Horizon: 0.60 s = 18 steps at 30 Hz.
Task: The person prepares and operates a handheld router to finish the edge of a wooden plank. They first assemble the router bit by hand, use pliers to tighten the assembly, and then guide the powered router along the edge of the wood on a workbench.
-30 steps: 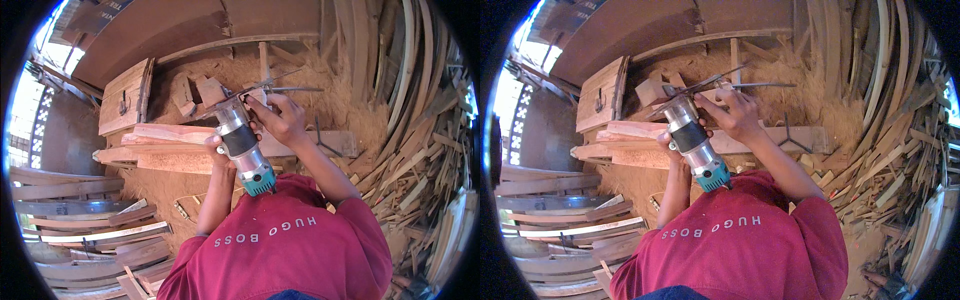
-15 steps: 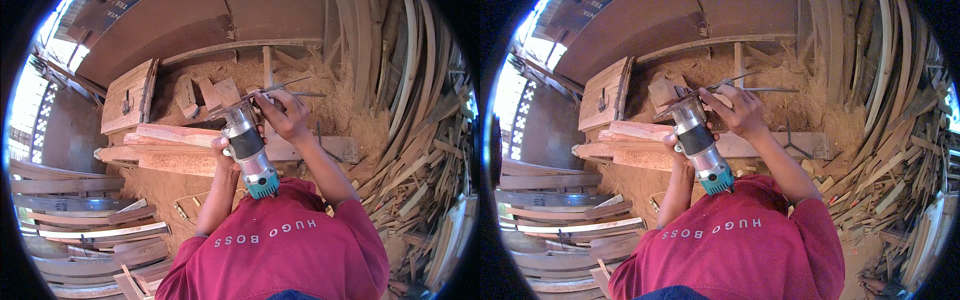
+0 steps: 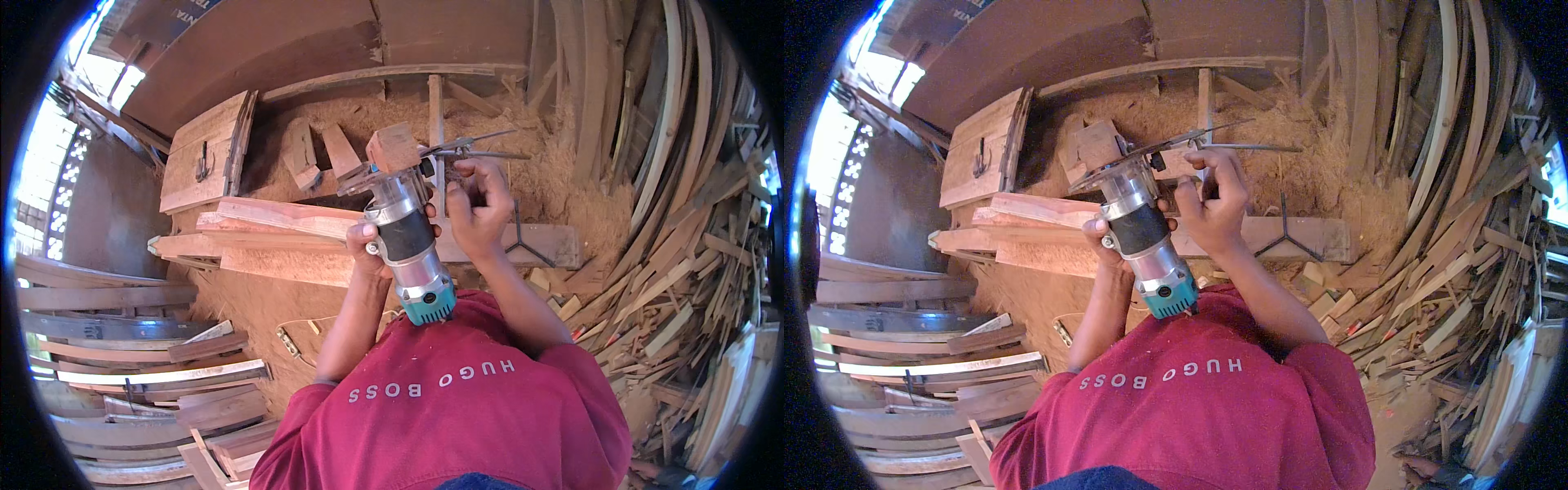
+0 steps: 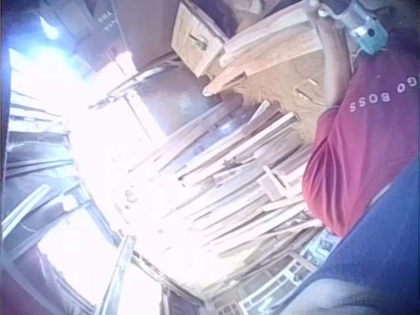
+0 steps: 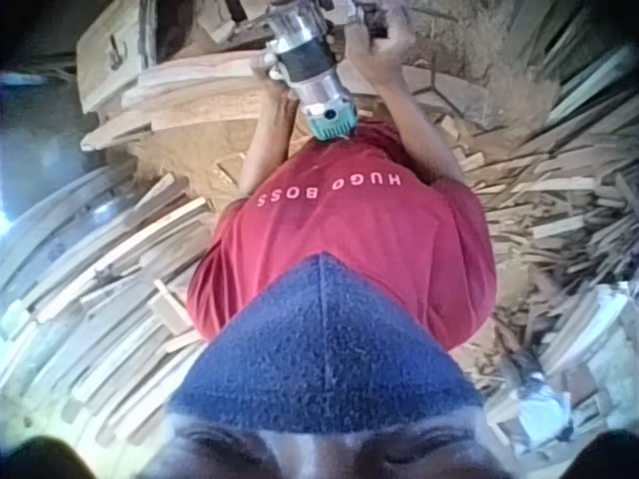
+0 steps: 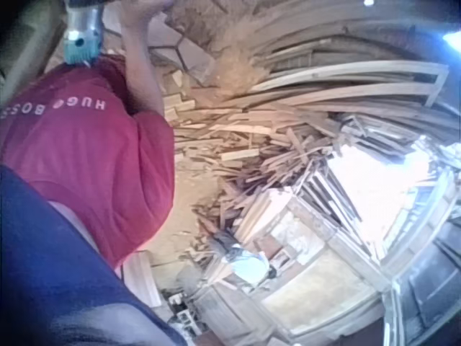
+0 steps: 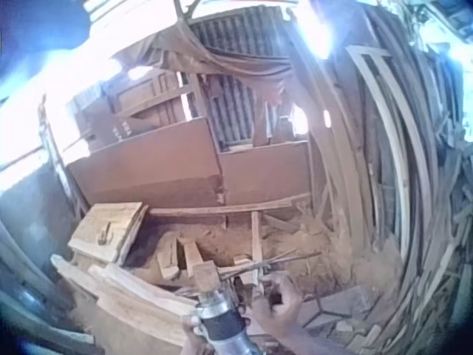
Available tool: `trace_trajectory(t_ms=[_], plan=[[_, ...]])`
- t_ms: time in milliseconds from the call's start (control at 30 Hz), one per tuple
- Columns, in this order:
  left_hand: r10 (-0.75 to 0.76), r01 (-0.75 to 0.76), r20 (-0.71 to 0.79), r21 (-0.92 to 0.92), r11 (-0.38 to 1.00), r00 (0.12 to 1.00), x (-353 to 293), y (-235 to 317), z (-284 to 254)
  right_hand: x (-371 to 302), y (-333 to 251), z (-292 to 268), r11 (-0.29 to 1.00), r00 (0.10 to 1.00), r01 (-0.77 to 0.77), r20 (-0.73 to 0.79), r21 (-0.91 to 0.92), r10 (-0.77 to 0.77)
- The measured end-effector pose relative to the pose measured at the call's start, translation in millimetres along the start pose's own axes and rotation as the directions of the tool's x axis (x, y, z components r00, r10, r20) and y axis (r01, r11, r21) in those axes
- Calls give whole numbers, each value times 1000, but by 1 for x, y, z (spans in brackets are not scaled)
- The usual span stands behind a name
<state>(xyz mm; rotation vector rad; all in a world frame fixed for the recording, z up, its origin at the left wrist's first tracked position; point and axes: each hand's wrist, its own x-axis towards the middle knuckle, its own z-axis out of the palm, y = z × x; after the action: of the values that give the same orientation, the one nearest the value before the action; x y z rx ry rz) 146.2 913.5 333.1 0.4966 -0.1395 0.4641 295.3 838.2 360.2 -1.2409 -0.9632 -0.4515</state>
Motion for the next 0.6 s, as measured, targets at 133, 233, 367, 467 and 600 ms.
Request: trace_trajectory(t_ms=[133, 233, 367, 467, 600], plan=[[4, -4, 3, -68, 998, 1000, 0, -2, -3, 9, -18, -8, 796, 798, -579, 323, 177, 509], [19, -16, 44, -86, 996, 999, 1, -4, -2, 16, -22, -3, 617, 623, -757, 521, 214, 584], [-1, 5, 41, -90, 996, 999, 1, -7, 1, 19, -25, 0, 274, 385, -923, 631, 271, 674], [23, -21, 25, -72, 997, 999, 1, -5, 1, 18, -26, -4, 123, 388, -909, 704, 398, 595], [52, -49, 47, -51, 997, 998, 2, -2, 1, 19, -24, -1, 70, 371, -911, 731, 407, 572]])
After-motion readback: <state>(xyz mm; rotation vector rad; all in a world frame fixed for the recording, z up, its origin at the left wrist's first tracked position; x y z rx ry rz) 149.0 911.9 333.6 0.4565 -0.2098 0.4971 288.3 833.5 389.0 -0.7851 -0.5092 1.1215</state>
